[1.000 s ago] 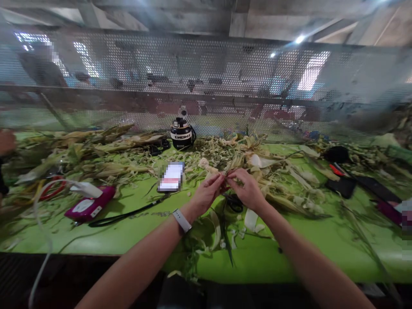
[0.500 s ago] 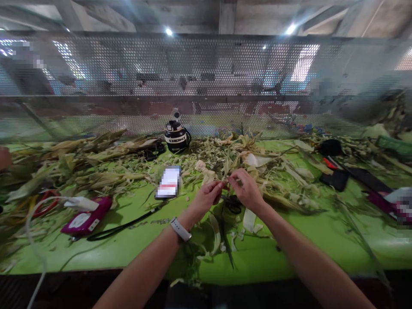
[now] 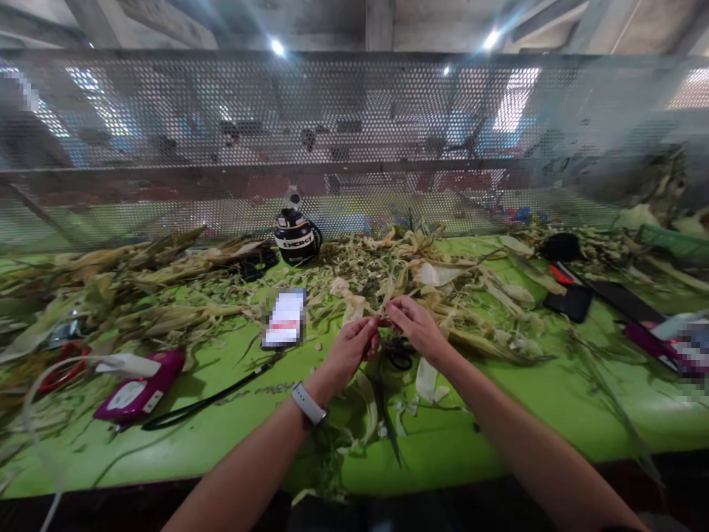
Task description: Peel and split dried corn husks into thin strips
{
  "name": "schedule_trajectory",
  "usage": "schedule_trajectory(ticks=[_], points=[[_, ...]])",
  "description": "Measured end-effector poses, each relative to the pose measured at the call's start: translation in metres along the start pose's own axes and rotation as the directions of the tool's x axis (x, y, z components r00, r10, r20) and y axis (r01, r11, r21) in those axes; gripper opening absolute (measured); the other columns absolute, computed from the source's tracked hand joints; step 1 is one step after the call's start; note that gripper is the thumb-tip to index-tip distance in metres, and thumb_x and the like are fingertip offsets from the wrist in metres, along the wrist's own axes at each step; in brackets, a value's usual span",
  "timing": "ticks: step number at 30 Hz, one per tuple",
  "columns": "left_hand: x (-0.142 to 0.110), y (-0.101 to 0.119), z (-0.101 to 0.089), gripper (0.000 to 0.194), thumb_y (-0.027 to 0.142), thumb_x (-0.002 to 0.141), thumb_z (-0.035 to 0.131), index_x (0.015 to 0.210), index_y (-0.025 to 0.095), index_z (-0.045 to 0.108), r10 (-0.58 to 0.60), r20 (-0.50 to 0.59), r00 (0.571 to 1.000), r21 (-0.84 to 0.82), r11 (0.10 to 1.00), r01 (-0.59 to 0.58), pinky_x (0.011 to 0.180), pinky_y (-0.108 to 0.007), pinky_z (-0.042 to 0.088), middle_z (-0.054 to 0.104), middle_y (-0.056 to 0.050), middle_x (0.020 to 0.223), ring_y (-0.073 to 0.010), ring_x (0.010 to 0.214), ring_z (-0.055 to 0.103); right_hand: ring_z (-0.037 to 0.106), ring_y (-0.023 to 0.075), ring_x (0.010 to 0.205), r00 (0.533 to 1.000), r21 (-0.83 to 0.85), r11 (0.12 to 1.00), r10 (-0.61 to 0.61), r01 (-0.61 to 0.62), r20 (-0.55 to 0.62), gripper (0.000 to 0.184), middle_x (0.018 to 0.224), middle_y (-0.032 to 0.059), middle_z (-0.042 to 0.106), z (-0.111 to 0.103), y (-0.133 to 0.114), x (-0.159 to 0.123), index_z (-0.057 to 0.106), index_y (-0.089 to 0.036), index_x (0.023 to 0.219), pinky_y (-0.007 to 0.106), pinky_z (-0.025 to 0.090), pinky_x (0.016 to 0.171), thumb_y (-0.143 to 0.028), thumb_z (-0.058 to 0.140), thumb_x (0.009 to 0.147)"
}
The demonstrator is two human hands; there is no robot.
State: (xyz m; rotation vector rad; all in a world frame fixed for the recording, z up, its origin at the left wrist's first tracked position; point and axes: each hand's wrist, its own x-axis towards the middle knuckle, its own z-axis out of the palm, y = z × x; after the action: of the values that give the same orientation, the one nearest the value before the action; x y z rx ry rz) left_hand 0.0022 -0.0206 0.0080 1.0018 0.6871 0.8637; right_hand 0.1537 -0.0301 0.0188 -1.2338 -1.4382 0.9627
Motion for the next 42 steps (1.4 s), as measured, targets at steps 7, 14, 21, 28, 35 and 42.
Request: schedule_trajectory(ticks=[7,14,21,28,35,42], points=[[-0.005,0.003,0.003,0.027,0.043,0.071,0.068,0.065,0.018,0.058,-0.028,0.063,0.998,0.02,0.999,0.026,0.042,-0.021,0.021,0.038,0.006,0.047,-0.0066,0.041,0.029,0.049,0.0103,0.056,0.985,0.302,0.938,0.174,-0.169,0.011,0.042,0.06,-0.0037,0.055,0.007,-0.001,0.002,0.055,-0.017,0.065,0.024,0.037,0.054,-0.055,0.072,0.059],[-0.001,0.0,-0.004,0.022,0.036,0.066,0.074,0.066,0.017,0.065,-0.081,-0.013,0.997,-0.068,0.994,0.08,0.059,-0.023,0.045,0.056,0.001,0.06,-0.0099,0.057,0.048,0.034,0.0074,0.049,0.989,0.207,0.971,0.137,-0.124,-0.05,0.042,0.051,-0.0068,0.043,0.005,0.003,0.004,0.051,-0.018,0.058,0.024,0.025,0.048,-0.056,0.07,0.061],[0.001,0.006,-0.009,0.021,0.023,0.062,0.078,0.079,0.015,0.069,-0.205,0.032,0.978,-0.154,0.966,0.208,0.065,-0.023,0.049,0.067,-0.004,0.074,-0.013,0.066,0.062,0.033,0.0069,0.048,0.982,0.27,0.945,0.191,-0.185,0.005,0.042,0.051,-0.0068,0.045,0.004,-0.001,0.002,0.053,-0.017,0.059,0.023,0.023,0.049,-0.053,0.072,0.059],[0.002,0.006,-0.011,0.016,0.015,0.063,0.074,0.078,0.013,0.07,-0.172,0.01,0.985,-0.11,0.979,0.172,0.077,-0.024,0.049,0.068,-0.003,0.08,-0.0103,0.07,0.06,0.035,0.0063,0.047,0.98,0.29,0.937,0.191,-0.196,0.048,0.039,0.053,-0.005,0.052,0.002,-0.001,0.002,0.056,-0.015,0.062,0.022,0.024,0.048,-0.051,0.071,0.063],[0.0,0.01,-0.013,0.014,0.025,0.073,0.062,0.077,0.013,0.069,-0.22,0.107,0.97,-0.154,0.96,0.235,0.077,-0.032,0.052,0.065,-0.002,0.07,-0.0118,0.063,0.057,0.043,0.0077,0.05,0.978,0.26,0.943,0.196,-0.209,0.077,0.041,0.055,-0.0048,0.054,0.001,-0.003,0.003,0.053,-0.016,0.061,0.022,0.029,0.049,-0.053,0.072,0.06],[0.003,0.003,-0.015,0.024,0.033,0.062,0.077,0.073,0.012,0.07,-0.207,0.06,0.976,0.031,0.978,0.206,0.063,-0.021,0.047,0.066,-0.002,0.064,-0.0083,0.057,0.057,0.043,0.0085,0.05,0.987,0.121,0.982,0.138,-0.147,0.079,0.04,0.053,-0.0048,0.052,0.002,0.002,0.004,0.055,-0.016,0.059,0.022,0.033,0.049,-0.053,0.07,0.061]])
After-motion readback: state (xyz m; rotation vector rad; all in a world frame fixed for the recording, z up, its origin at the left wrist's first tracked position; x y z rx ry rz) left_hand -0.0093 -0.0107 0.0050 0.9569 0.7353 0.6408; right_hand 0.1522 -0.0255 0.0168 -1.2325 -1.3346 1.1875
